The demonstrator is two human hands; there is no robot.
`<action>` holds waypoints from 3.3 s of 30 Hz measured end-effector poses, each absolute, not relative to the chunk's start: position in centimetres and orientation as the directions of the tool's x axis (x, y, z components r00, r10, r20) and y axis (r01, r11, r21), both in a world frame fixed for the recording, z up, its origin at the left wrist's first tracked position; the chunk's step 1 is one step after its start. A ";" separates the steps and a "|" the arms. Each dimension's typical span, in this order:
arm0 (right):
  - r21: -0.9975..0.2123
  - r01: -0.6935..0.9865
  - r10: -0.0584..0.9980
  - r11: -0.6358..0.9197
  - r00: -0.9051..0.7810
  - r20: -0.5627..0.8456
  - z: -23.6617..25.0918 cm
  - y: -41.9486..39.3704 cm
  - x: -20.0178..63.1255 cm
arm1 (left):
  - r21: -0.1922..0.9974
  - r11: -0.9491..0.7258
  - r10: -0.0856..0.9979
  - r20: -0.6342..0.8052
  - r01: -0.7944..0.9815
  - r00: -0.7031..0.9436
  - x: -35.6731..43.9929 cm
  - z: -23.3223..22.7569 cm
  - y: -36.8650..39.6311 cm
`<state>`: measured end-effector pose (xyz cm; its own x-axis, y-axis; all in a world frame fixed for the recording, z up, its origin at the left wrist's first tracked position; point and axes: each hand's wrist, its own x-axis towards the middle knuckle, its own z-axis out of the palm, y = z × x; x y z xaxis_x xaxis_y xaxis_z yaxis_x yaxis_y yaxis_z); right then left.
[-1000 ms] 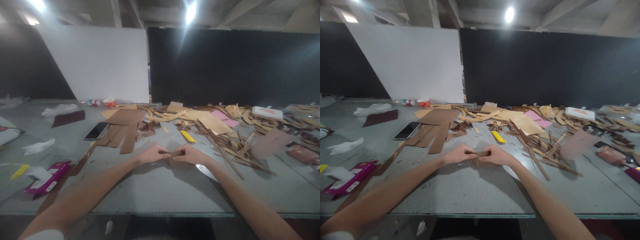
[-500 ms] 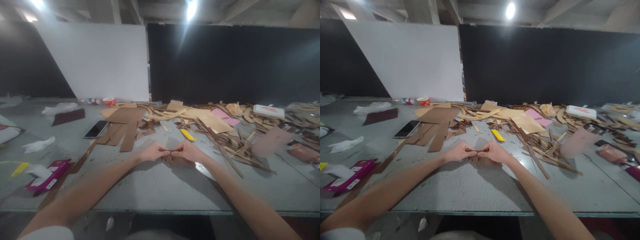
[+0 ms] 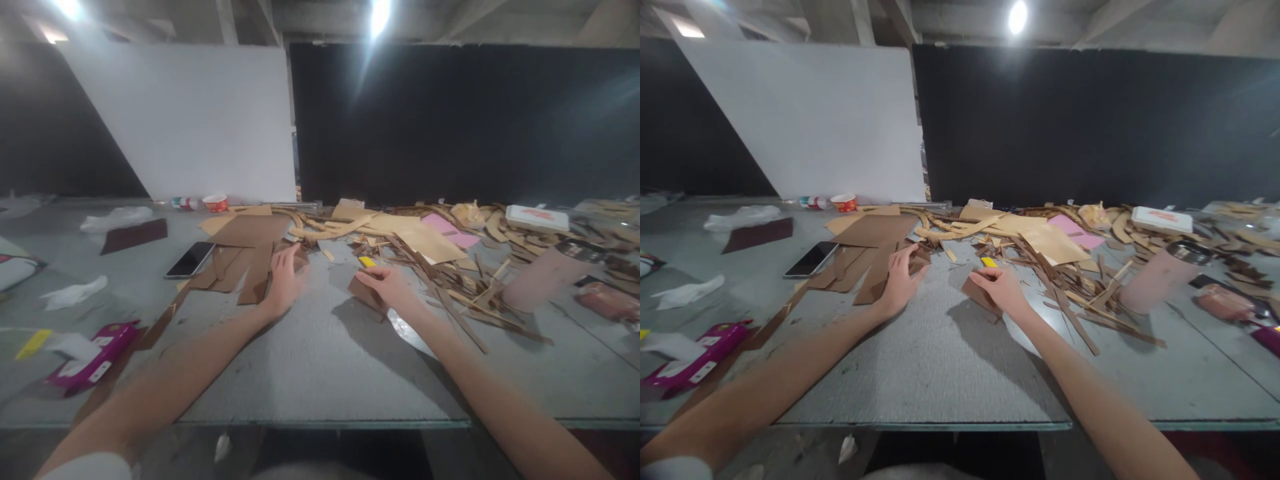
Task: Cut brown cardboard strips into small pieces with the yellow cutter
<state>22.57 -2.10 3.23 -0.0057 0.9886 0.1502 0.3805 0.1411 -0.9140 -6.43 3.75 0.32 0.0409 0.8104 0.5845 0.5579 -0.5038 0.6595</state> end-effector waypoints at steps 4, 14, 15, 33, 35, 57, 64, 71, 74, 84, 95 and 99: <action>-0.983 0.136 0.990 0.122 0.056 0.130 2.4 -2.7 20.6 | 0.837 -0.411 0.909 0.342 0.362 0.240 -3.7 0.9 -0.4; -0.985 0.037 0.985 0.166 0.051 0.168 1.5 -4.3 17.8 | 0.958 -0.245 0.921 0.182 0.151 0.343 -0.2 -0.9 -4.0; -0.983 0.052 0.982 0.174 0.062 0.177 1.6 -4.2 18.0 | 0.954 -0.249 0.931 0.189 0.166 0.313 -0.4 -0.9 -3.7; -0.679 0.520 0.855 0.518 -0.319 0.408 0.9 -1.7 20.7 | 0.724 -0.515 0.800 0.214 0.459 0.561 -4.2 -0.5 0.8; -0.708 0.534 0.887 0.462 -0.281 0.368 0.7 -1.6 20.9 | 0.733 -0.506 0.808 0.218 0.454 0.548 -4.1 -0.4 0.6; -0.818 0.521 0.970 0.245 -0.128 0.209 -0.6 0.2 22.5 | 0.556 -0.612 0.790 0.451 0.562 0.415 -3.9 -0.1 0.4; -0.772 0.585 0.965 0.248 -0.082 0.248 -1.2 0.5 22.0 | 0.167 -0.846 0.522 0.460 0.507 0.719 -3.7 0.4 -1.3; -0.719 0.627 0.945 0.301 -0.095 0.313 -1.4 0.5 21.9 | 0.121 -0.828 0.546 0.392 0.547 0.740 -3.3 -0.1 -2.2; -0.639 0.664 0.908 0.389 -0.159 0.387 -1.5 0.5 21.9 | 0.135 -0.833 0.545 0.367 0.537 0.754 -3.4 0.1 -2.0; -0.059 0.705 0.657 0.706 -0.622 0.426 -0.7 -1.0 20.8 | 0.187 -0.815 0.578 0.326 0.548 0.748 -3.8 -0.1 -1.2; -0.150 0.731 0.741 0.666 -0.623 0.252 1.5 -3.0 19.7 | 0.202 -0.826 0.563 0.316 0.526 0.763 -4.4 -0.5 -0.3; -0.158 0.703 0.717 0.693 -0.650 0.251 1.9 -3.3 19.9 | 0.177 -0.832 0.554 0.291 0.525 0.780 -4.3 -0.1 -0.1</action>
<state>19.88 -3.35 1.89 -0.6504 0.7170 0.2509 0.7032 0.6932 -0.1580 -4.30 -0.13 -0.14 0.7798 0.5543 0.2911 0.5255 -0.8322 0.1771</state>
